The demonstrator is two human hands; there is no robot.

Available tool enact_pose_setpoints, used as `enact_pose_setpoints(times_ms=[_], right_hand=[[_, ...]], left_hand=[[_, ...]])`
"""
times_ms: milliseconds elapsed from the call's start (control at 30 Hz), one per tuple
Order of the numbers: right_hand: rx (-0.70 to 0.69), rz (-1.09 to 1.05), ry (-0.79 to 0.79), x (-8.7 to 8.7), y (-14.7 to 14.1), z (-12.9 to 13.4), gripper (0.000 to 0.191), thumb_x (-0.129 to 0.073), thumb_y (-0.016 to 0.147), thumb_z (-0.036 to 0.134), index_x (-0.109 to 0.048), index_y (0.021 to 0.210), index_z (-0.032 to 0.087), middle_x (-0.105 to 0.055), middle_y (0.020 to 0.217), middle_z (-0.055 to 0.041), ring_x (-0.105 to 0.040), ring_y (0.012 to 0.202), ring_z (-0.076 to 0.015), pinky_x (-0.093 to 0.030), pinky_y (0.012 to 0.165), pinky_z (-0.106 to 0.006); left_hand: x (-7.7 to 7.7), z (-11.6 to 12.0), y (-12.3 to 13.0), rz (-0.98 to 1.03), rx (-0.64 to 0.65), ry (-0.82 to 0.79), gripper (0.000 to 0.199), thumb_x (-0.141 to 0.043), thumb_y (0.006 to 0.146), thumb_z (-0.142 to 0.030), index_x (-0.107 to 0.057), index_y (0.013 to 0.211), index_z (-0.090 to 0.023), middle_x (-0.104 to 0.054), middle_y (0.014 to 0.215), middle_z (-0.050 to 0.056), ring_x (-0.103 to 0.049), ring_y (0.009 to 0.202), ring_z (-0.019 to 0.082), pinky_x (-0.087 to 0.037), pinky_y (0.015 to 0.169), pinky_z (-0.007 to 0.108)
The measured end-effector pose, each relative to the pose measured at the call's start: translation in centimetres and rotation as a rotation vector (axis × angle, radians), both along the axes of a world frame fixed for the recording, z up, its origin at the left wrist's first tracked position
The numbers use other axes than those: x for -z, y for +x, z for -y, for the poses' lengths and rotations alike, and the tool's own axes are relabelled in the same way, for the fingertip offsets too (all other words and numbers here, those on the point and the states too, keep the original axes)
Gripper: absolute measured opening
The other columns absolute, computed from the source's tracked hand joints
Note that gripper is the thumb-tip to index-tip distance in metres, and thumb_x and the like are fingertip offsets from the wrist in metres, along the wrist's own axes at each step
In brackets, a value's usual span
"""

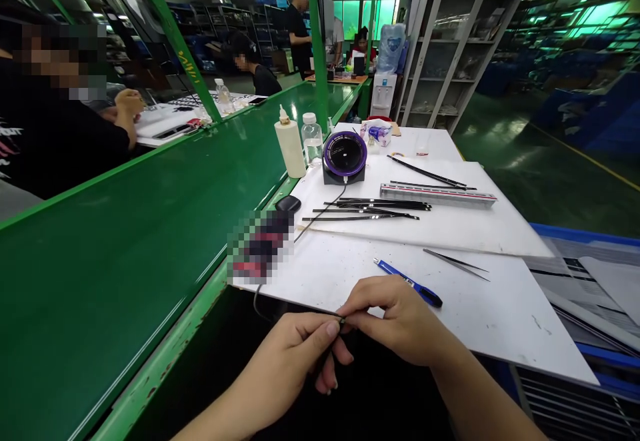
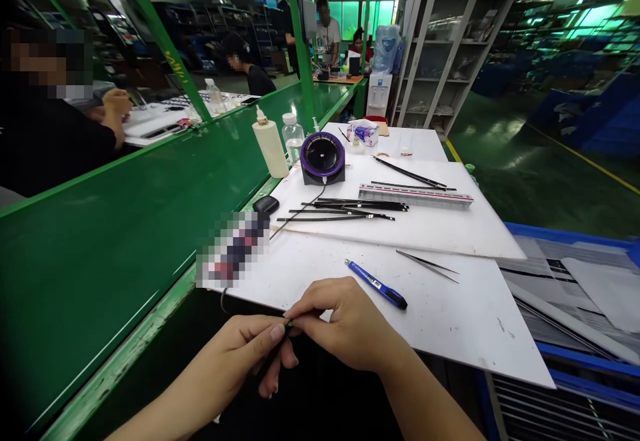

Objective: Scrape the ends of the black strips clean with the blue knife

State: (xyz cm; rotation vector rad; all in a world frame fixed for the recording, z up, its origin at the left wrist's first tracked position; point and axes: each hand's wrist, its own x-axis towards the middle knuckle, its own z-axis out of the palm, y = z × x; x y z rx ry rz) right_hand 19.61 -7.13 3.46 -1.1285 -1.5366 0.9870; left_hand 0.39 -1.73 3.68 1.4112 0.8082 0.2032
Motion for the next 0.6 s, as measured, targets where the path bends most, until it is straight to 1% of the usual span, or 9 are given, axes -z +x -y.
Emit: enact_pose_setpoints(times_ms=[100, 167, 267, 333, 400, 467, 500, 533, 600], right_hand=[[-0.035, -0.022, 0.006, 0.9, -0.1, -0.2, 0.022, -0.061, 0.084, 0.006, -0.075, 0.092, 0.021, -0.069, 0.082, -0.0016, -0.066, 0.072, -0.0147, -0.053, 0.07, -0.028], [-0.028, -0.05, 0.016, 1.7, -0.3, -0.3, 0.022, -0.062, 0.085, 0.008, -0.076, 0.093, 0.023, -0.067, 0.083, -0.0015, -0.065, 0.073, -0.0144, -0.052, 0.07, -0.028], [0.015, -0.098, 0.036, 2.4, -0.5, -0.2, 0.022, -0.063, 0.086, 0.009, -0.076, 0.096, 0.024, -0.066, 0.081, -0.0009, -0.063, 0.073, -0.0139, -0.052, 0.069, -0.027], [0.015, -0.038, 0.05, 2.2, -0.2, 0.2, 0.025, -0.062, 0.086, 0.01, -0.075, 0.102, 0.024, -0.067, 0.088, -0.002, -0.064, 0.077, -0.0143, -0.053, 0.072, -0.028], [0.091, 0.153, 0.077, 1.7, 0.8, 0.8, 0.029, -0.062, 0.087, 0.014, -0.071, 0.113, 0.025, -0.066, 0.102, -0.0045, -0.064, 0.089, -0.0171, -0.053, 0.081, -0.031], [0.282, 0.428, 0.086, 1.7, 2.4, 1.6, 0.034, -0.061, 0.089, 0.02, -0.065, 0.122, 0.023, -0.063, 0.113, -0.0075, -0.059, 0.102, -0.0219, -0.05, 0.091, -0.038], [0.399, 0.568, 0.068, 1.9, 3.4, 2.1, 0.034, -0.059, 0.09, 0.023, -0.063, 0.124, 0.021, -0.062, 0.113, -0.0093, -0.058, 0.104, -0.0244, -0.049, 0.092, -0.042], [0.469, 0.717, 0.034, 2.4, 4.5, 2.6, 0.035, -0.058, 0.092, 0.026, -0.062, 0.125, 0.018, -0.062, 0.112, -0.0109, -0.056, 0.104, -0.0267, -0.049, 0.092, -0.045], [0.535, 0.965, -0.02, 3.9, 6.3, 3.3, 0.039, -0.057, 0.092, 0.03, -0.059, 0.128, 0.014, -0.062, 0.108, -0.013, -0.056, 0.101, -0.0301, -0.05, 0.088, -0.05]], left_hand=[[1.5, 0.2, 0.0, 0.061, -0.031, -0.146, 0.044, -0.051, 0.091, -0.048, -0.067, 0.068, -0.014, -0.058, 0.047, 0.001, -0.052, 0.04, 0.01, -0.039, 0.043, 0.019], [2.2, 0.2, 0.1, 0.082, -0.061, -0.182, 0.042, -0.055, 0.088, -0.049, -0.066, 0.068, -0.014, -0.06, 0.05, 0.002, -0.049, 0.037, 0.01, -0.036, 0.038, 0.019], [3.0, 0.0, 0.5, 0.08, -0.115, -0.113, 0.04, -0.059, 0.086, -0.049, -0.068, 0.073, -0.013, -0.064, 0.055, 0.003, -0.046, 0.035, 0.007, -0.03, 0.035, 0.017], [3.4, -0.2, 0.7, 0.068, -0.118, -0.07, 0.041, -0.059, 0.086, -0.05, -0.07, 0.077, -0.012, -0.063, 0.051, 0.003, -0.043, 0.033, 0.006, -0.026, 0.035, 0.017], [3.8, -0.3, 0.7, 0.062, -0.116, -0.084, 0.042, -0.06, 0.084, -0.052, -0.072, 0.08, -0.012, -0.062, 0.049, 0.003, -0.042, 0.032, 0.006, -0.025, 0.034, 0.018], [4.0, -0.6, 0.3, 0.063, -0.141, -0.117, 0.042, -0.063, 0.081, -0.053, -0.072, 0.083, -0.012, -0.063, 0.051, 0.003, -0.042, 0.031, 0.007, -0.023, 0.033, 0.018], [4.1, -0.7, 0.1, 0.07, -0.171, -0.126, 0.042, -0.064, 0.08, -0.053, -0.072, 0.084, -0.012, -0.064, 0.053, 0.004, -0.042, 0.031, 0.006, -0.022, 0.033, 0.018], [4.2, -1.0, -0.3, 0.081, -0.209, -0.134, 0.041, -0.065, 0.079, -0.052, -0.072, 0.083, -0.012, -0.065, 0.055, 0.004, -0.042, 0.03, 0.006, -0.021, 0.033, 0.018], [4.5, -1.4, -0.9, 0.097, -0.317, -0.156, 0.04, -0.065, 0.079, -0.051, -0.071, 0.081, -0.012, -0.065, 0.057, 0.003, -0.04, 0.029, 0.004, -0.021, 0.034, 0.018]])
